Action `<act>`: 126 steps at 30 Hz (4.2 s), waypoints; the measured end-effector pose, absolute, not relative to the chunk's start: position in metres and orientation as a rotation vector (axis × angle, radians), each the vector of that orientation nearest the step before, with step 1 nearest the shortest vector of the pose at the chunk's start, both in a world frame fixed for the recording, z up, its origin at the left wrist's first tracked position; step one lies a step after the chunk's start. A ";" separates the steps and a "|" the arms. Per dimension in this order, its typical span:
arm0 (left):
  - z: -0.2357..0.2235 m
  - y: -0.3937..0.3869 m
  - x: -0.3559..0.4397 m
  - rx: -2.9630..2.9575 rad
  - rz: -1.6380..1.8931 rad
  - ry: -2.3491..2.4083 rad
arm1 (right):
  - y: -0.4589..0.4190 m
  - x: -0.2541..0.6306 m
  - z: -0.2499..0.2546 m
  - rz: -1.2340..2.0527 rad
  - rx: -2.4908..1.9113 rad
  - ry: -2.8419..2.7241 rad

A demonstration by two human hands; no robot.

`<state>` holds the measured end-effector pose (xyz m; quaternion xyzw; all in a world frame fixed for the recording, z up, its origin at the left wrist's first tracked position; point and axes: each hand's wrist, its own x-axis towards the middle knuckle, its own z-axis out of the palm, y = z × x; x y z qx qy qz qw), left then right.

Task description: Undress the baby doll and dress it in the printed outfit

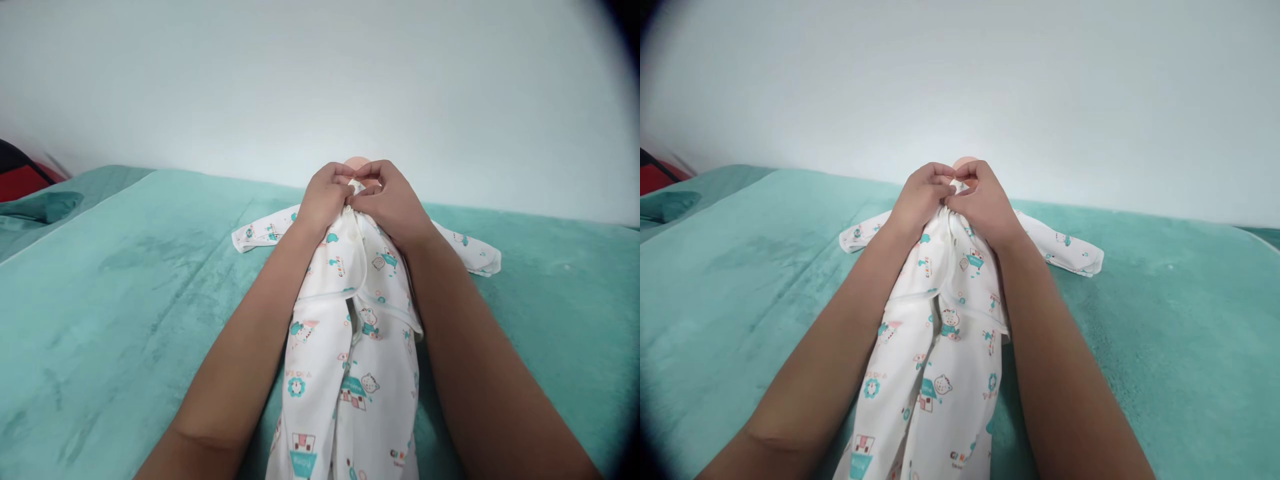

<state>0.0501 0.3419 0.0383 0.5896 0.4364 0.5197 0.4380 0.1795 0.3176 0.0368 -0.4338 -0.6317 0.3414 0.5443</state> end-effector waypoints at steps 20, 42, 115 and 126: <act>0.035 0.345 0.049 1.380 1.337 1.153 | 0.327 0.180 0.031 0.876 -1.172 -1.257; 0.035 0.343 0.050 1.419 1.295 1.085 | 0.324 0.182 0.031 0.800 -1.154 -1.317; 0.036 0.271 0.027 1.729 1.211 1.340 | 0.241 0.162 0.041 0.856 -1.412 -1.312; 0.041 0.266 0.022 1.561 1.164 1.256 | 0.242 0.165 0.038 0.819 -1.371 -1.441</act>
